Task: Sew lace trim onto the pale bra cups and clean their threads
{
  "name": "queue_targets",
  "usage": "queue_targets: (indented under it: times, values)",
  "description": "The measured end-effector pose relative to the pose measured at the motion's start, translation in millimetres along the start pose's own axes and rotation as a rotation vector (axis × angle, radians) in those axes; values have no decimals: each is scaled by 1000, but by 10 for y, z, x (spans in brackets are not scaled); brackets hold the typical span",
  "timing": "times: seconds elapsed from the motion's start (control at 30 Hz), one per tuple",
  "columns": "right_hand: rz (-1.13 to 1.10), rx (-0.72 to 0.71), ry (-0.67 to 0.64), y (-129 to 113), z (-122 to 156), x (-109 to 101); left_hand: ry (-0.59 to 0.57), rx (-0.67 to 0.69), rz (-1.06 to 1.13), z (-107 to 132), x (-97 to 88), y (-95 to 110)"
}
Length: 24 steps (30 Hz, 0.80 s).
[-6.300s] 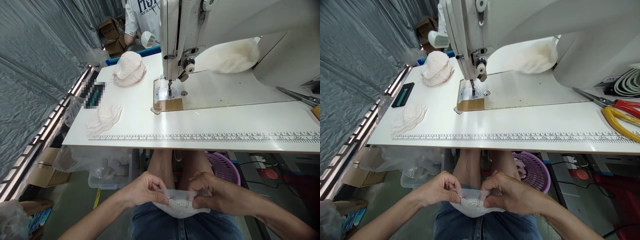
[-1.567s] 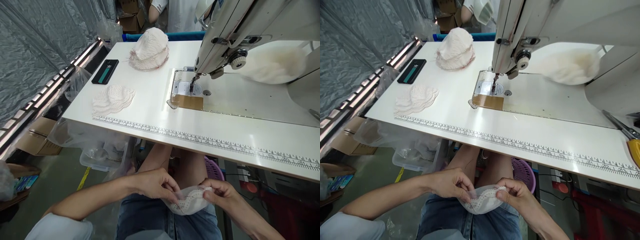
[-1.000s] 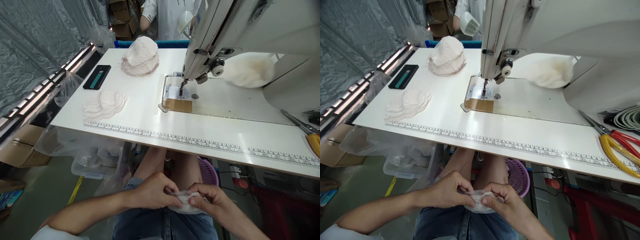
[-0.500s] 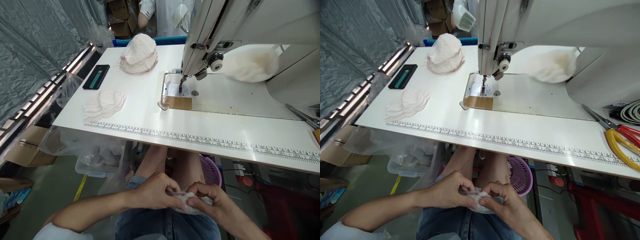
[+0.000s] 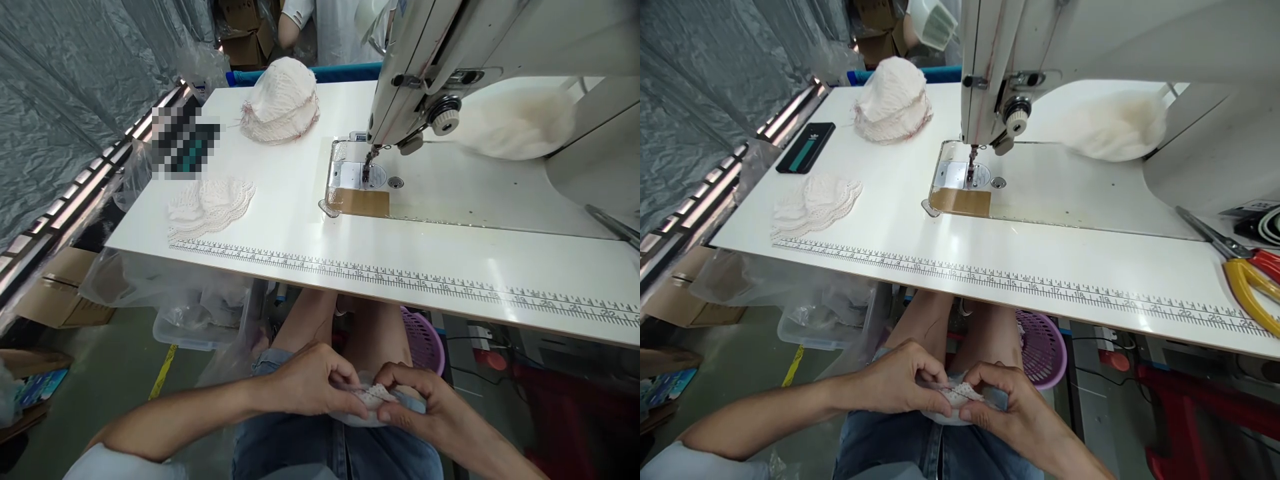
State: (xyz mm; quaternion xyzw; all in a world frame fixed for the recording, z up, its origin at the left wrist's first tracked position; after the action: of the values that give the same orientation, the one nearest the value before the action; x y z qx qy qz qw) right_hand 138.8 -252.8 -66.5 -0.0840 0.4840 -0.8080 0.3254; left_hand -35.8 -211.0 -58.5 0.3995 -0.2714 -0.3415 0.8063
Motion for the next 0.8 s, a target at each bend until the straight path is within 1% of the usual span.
queue_targets:
  times: [0.1, 0.23, 0.4, 0.47, 0.6, 0.8]
  values:
    - [-13, -33, -6, -23, 7, 13, 11, 11, -8, -1, -5, 5]
    - [71, -46, 44, -36, 17, 23, 41, 16, -5, 1, -3, 18]
    - [190, -125, 128, -25, 57, 30, 71, 7, -22, 18, 16, -14]
    - [211, -129, 137, -25, 72, 35, 74, 6, -22, 22, 21, -19]
    - [184, -100, 101, -44, 66, 41, 70, 16, -34, 22, 24, 7]
    - [104, -92, 93, -60, 6, 19, 77, -15, 1, 29, 27, 18]
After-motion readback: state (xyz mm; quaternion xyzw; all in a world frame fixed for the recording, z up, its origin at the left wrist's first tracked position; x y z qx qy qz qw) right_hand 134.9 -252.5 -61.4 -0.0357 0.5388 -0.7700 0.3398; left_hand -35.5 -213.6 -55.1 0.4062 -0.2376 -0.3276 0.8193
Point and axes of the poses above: each hand's wrist, its own z-axis away from the middle knuckle, its own x-axis out of the palm, y = z × x, the point moved 3 cm from there along -z, towards the middle knuckle, and after that the axes turned 11 degrees about z, right-handed, at the moved point
